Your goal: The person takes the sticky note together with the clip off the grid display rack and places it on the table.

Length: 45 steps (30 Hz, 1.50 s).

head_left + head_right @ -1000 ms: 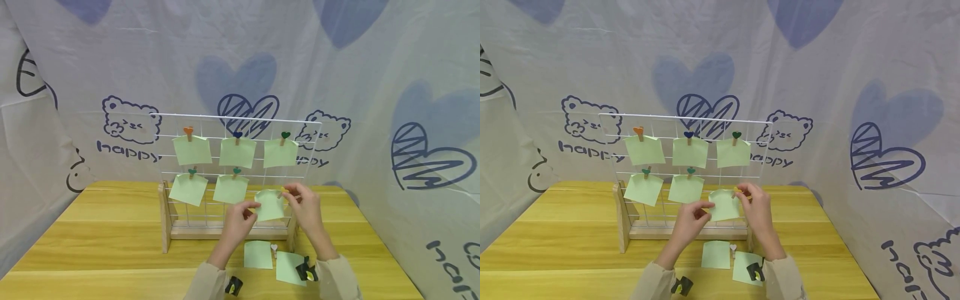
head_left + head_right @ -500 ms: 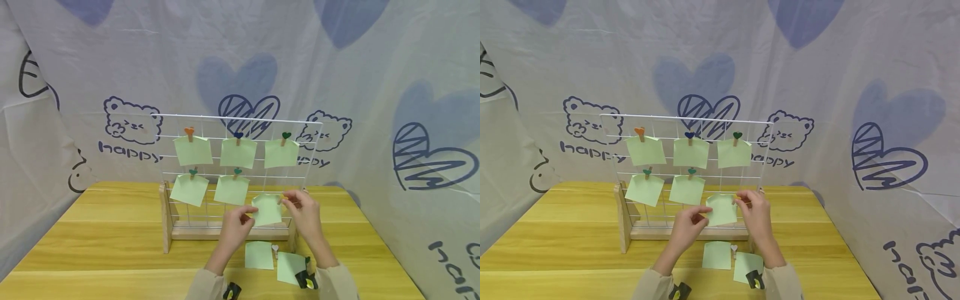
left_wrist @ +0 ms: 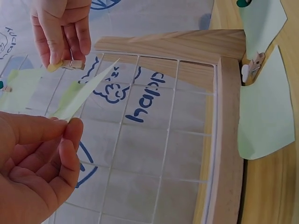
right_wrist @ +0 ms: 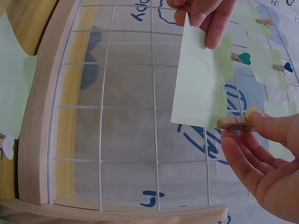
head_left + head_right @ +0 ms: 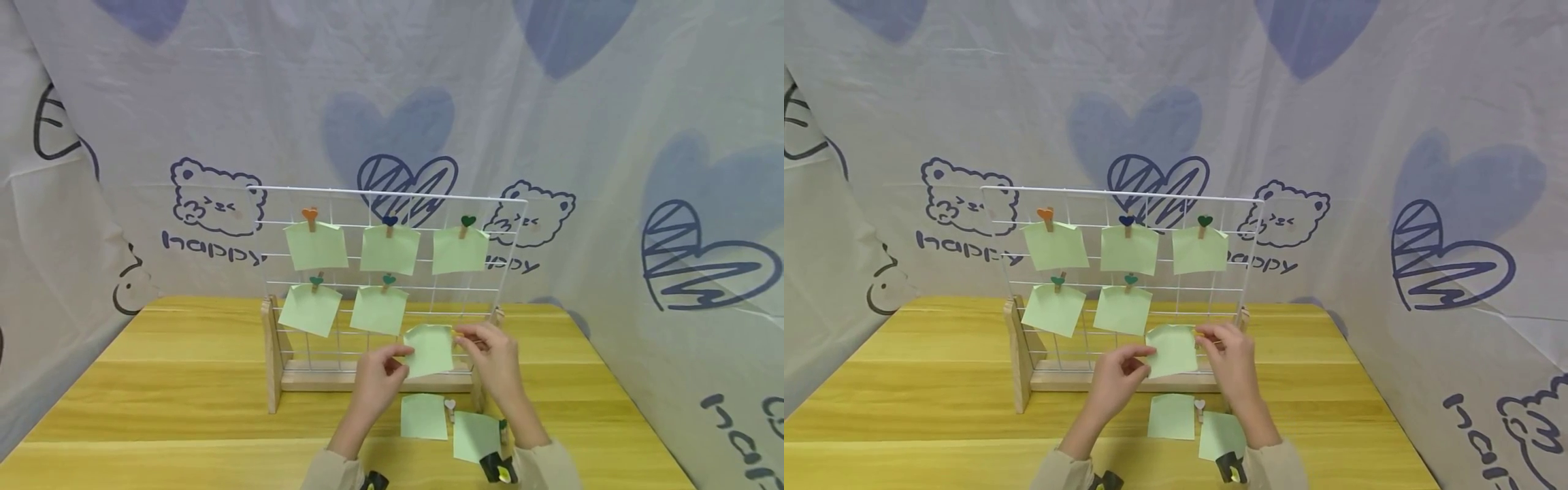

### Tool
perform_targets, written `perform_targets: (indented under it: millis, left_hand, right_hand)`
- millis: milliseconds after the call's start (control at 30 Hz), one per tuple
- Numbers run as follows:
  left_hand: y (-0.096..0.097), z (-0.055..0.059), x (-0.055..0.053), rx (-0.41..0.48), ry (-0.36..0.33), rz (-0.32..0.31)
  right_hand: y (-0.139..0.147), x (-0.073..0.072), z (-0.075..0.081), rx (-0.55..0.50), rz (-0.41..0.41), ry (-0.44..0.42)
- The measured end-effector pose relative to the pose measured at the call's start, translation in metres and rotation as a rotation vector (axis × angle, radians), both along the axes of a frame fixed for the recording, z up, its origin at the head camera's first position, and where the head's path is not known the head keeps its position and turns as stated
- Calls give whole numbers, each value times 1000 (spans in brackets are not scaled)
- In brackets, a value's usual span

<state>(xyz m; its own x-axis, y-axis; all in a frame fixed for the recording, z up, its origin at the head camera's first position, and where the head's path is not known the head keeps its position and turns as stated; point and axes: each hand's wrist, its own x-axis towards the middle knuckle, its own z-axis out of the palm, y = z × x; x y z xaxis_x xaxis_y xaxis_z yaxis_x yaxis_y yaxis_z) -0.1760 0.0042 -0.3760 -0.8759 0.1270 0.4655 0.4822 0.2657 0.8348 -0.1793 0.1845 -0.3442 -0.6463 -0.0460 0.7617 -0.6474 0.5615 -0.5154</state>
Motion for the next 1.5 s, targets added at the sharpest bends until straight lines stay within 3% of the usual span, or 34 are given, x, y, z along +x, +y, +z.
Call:
perform_targets:
  millis: [233, 600, 767, 1033, 1267, 1500]
  left_hand:
    - [-4, -8, 1, 17, -9, -11]
    - [-13, -17, 3, 31, -39, 21]
    - [-18, -23, 6, 53, -84, 28]
    - [-27, -32, 10, 46, -123, 22]
    - [-35, -33, 13, 67, -174, 26]
    - [-44, -40, 14, 69, -107, 6]
  right_hand:
    - [-2, 2, -7, -4, 5, -26]
    - [-6, 3, -20, -31, 28, -114]
    - [-9, 3, -28, -14, 22, -116]
    - [-15, 5, -36, -28, 26, -244]
    - [-19, 6, -40, -31, 36, -290]
    - [-24, 6, -41, -28, 47, -385]
